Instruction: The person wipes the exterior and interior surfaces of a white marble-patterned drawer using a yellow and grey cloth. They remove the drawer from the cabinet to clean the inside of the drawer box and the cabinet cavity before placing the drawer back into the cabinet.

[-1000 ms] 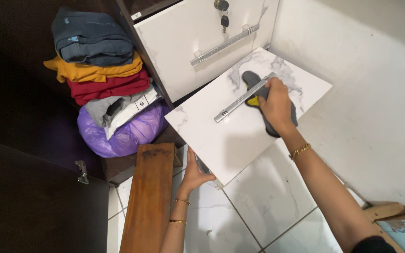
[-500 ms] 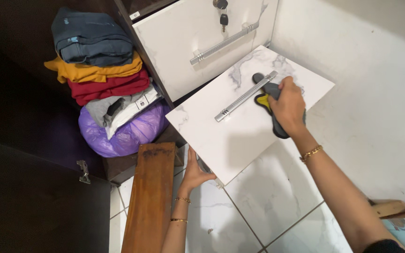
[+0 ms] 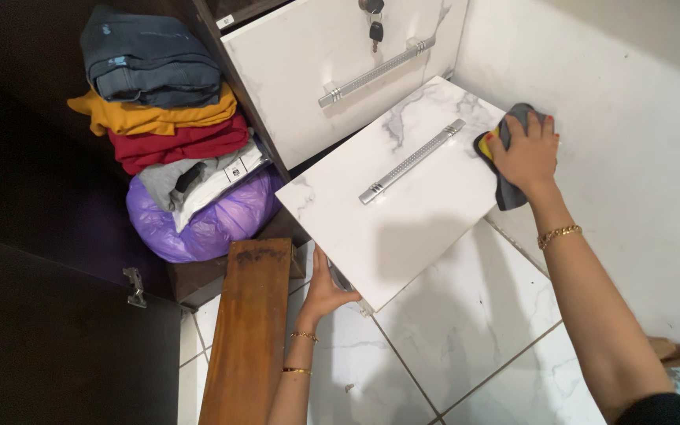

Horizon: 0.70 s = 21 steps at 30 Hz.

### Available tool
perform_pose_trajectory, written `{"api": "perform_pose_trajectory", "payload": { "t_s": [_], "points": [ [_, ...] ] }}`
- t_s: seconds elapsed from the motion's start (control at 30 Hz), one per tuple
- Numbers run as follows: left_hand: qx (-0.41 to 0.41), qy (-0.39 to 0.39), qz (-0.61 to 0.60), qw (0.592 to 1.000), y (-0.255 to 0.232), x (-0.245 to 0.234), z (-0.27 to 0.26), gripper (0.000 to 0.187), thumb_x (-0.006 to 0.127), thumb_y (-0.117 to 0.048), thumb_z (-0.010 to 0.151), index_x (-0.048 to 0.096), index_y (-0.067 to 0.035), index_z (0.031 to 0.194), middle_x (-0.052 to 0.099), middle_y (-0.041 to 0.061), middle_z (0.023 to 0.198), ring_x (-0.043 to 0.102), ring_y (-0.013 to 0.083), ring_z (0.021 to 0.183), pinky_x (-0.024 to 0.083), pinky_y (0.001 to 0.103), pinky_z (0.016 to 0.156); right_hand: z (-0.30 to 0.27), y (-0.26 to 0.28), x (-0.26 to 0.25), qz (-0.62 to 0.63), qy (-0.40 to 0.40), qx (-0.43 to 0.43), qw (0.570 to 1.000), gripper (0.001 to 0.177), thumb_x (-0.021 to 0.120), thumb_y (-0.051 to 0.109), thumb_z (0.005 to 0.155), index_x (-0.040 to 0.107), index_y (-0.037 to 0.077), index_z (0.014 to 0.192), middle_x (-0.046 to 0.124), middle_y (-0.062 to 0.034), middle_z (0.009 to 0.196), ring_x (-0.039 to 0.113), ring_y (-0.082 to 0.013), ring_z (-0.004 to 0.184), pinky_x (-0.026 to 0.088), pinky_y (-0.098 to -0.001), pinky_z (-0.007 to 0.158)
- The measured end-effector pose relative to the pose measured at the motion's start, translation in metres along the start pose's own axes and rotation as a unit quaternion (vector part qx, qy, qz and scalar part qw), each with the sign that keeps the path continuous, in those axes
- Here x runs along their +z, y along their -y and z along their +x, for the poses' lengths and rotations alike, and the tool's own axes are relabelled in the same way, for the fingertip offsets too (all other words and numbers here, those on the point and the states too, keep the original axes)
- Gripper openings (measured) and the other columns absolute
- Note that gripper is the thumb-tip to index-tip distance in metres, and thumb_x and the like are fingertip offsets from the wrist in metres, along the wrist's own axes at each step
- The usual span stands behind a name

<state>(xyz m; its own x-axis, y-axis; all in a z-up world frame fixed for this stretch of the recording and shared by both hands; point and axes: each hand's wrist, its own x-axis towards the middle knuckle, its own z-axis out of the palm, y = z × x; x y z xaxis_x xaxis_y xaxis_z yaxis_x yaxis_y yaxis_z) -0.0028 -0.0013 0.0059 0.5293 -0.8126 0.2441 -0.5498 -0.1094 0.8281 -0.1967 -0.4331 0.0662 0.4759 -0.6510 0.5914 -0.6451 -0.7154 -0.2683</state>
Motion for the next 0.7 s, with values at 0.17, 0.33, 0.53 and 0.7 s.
{"api": "perform_pose_trajectory", "payload": {
  "t_s": [0.17, 0.33, 0.53, 0.7],
  "points": [
    [-0.012, 0.001, 0.002, 1.000, 0.002, 0.003, 0.000, 0.149, 0.094, -0.018, 0.045, 0.002, 0.000, 0.161, 0.020, 0.025, 0.163, 0.017, 0.0404, 0.154, 0.024, 0.042, 0.125, -0.031, 0.061, -0.025, 0.016, 0.075, -0.036, 0.996, 0.070, 0.058, 0.055, 0.096, 0.053, 0.008, 0.148, 0.044, -0.0321, 0.151, 0.030, -0.0570, 0.142, 0.026, -0.0674, 0.112],
    [0.027, -0.006, 0.013, 1.000, 0.008, 0.004, 0.001, 0.148, 0.096, -0.018, 0.043, 0.006, 0.001, 0.159, 0.022, 0.027, 0.162, 0.018, 0.0423, 0.152, 0.021, 0.044, 0.125, -0.107, 0.177, -0.061, 0.105, 0.064, -0.190, 0.974, 0.069, 0.063, 0.046, 0.096, 0.052, -0.002, 0.144, 0.045, -0.0328, 0.147, 0.035, -0.0529, 0.141, 0.032, -0.0602, 0.117],
    [0.028, 0.004, 0.001, 1.000, 0.005, -0.001, -0.001, 0.149, 0.098, -0.026, 0.045, 0.006, 0.002, 0.159, 0.024, 0.027, 0.160, 0.024, 0.0418, 0.151, 0.025, 0.042, 0.124, -0.170, 0.255, -0.107, 0.185, 0.200, -0.302, 0.914, 0.055, 0.057, 0.030, 0.097, 0.048, 0.009, 0.147, 0.039, -0.0252, 0.155, 0.030, -0.0479, 0.146, 0.024, -0.0585, 0.116],
    [0.039, 0.002, 0.034, 0.999, 0.005, -0.003, 0.001, 0.149, 0.099, -0.022, 0.045, 0.005, 0.003, 0.159, 0.021, 0.028, 0.163, 0.019, 0.0418, 0.153, 0.020, 0.042, 0.125, -0.143, 0.222, -0.107, 0.219, 0.145, -0.318, 0.911, 0.051, 0.064, 0.023, 0.094, 0.055, 0.012, 0.143, 0.048, -0.0186, 0.152, 0.042, -0.0413, 0.142, 0.037, -0.0488, 0.114]
  ]
}}
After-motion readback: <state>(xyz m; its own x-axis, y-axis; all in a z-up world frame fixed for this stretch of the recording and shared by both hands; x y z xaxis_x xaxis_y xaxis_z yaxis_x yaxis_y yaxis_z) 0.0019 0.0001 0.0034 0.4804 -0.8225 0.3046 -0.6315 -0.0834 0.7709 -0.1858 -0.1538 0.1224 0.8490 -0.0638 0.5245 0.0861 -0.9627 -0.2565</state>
